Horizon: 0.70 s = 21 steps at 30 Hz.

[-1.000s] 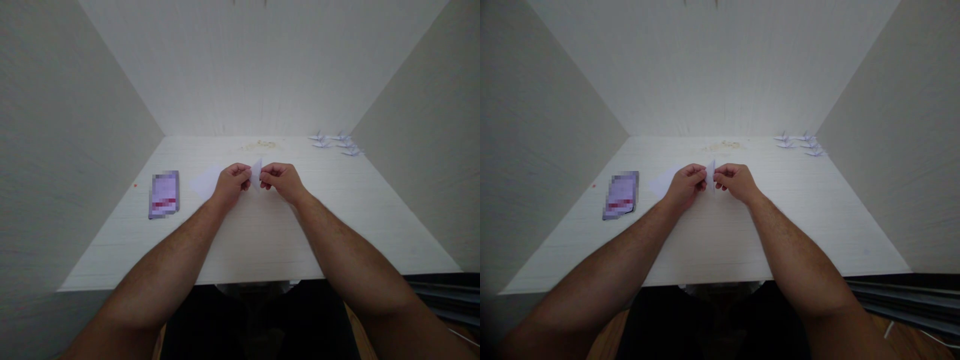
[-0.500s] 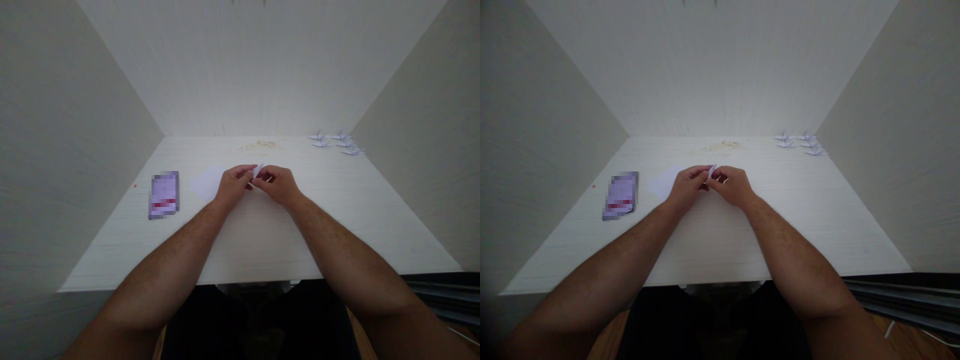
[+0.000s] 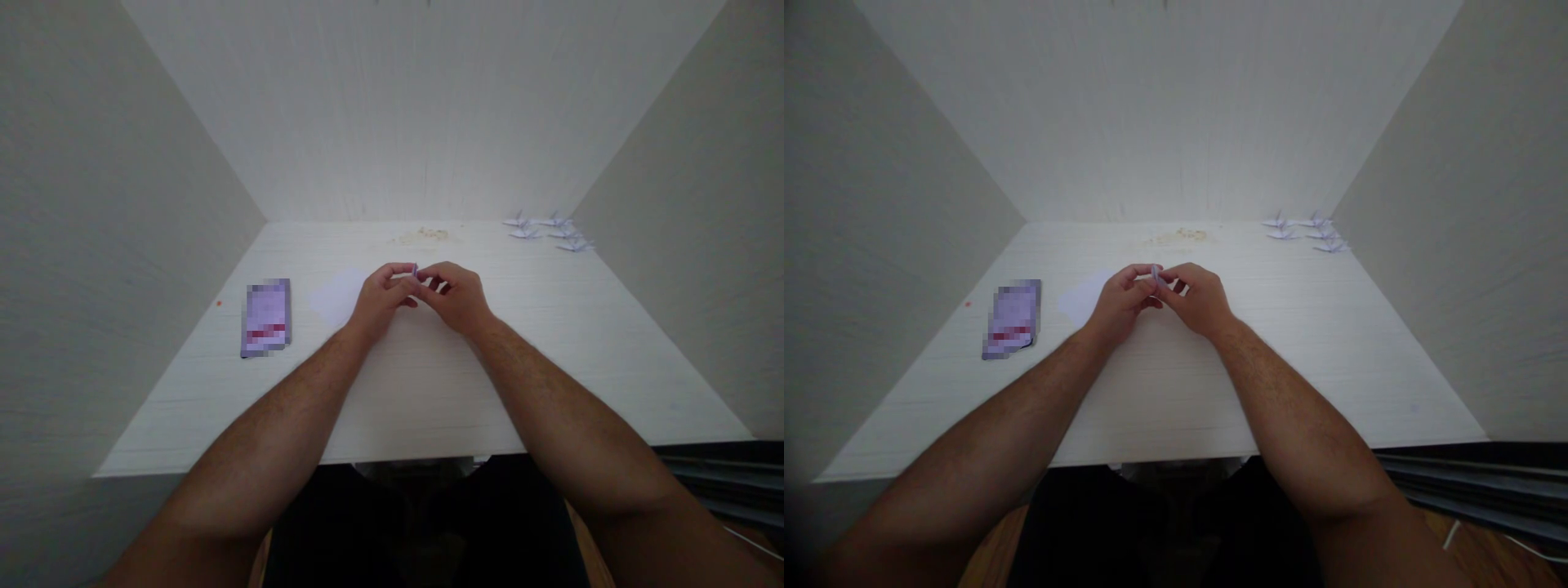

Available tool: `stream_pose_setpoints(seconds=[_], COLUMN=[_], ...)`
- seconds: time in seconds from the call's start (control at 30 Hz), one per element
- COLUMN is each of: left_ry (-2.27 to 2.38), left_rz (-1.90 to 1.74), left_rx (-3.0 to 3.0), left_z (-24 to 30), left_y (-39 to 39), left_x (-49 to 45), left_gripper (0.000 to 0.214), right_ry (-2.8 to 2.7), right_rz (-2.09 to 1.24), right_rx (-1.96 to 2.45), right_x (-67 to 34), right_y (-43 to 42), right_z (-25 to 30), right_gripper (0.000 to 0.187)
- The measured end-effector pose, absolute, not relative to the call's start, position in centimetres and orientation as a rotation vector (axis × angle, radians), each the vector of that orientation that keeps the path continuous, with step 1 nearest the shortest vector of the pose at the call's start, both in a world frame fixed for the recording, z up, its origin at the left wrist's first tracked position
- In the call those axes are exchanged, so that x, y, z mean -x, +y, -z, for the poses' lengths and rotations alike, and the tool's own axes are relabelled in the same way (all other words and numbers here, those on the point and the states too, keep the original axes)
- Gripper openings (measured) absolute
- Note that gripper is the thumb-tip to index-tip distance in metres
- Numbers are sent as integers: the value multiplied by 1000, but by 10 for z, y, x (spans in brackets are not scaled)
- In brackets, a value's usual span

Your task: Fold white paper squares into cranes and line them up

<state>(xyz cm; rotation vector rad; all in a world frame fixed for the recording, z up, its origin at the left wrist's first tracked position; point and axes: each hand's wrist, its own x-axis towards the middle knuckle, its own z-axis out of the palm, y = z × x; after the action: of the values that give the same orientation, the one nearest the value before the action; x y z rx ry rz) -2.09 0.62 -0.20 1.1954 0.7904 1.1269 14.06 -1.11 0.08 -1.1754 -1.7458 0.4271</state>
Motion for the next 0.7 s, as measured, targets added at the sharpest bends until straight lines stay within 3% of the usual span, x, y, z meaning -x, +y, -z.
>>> stream_pose_setpoints(seconds=[0.7], left_ry=[801], left_rz=[-1143], left_rx=[-1250], left_z=[4], left_y=[7], left_x=[20], left_gripper=[25], right_ry=[-1742], right_rz=[-467], right_rx=[1199], right_x=[-142], right_y=[-10], right_z=[-1], right_gripper=[23])
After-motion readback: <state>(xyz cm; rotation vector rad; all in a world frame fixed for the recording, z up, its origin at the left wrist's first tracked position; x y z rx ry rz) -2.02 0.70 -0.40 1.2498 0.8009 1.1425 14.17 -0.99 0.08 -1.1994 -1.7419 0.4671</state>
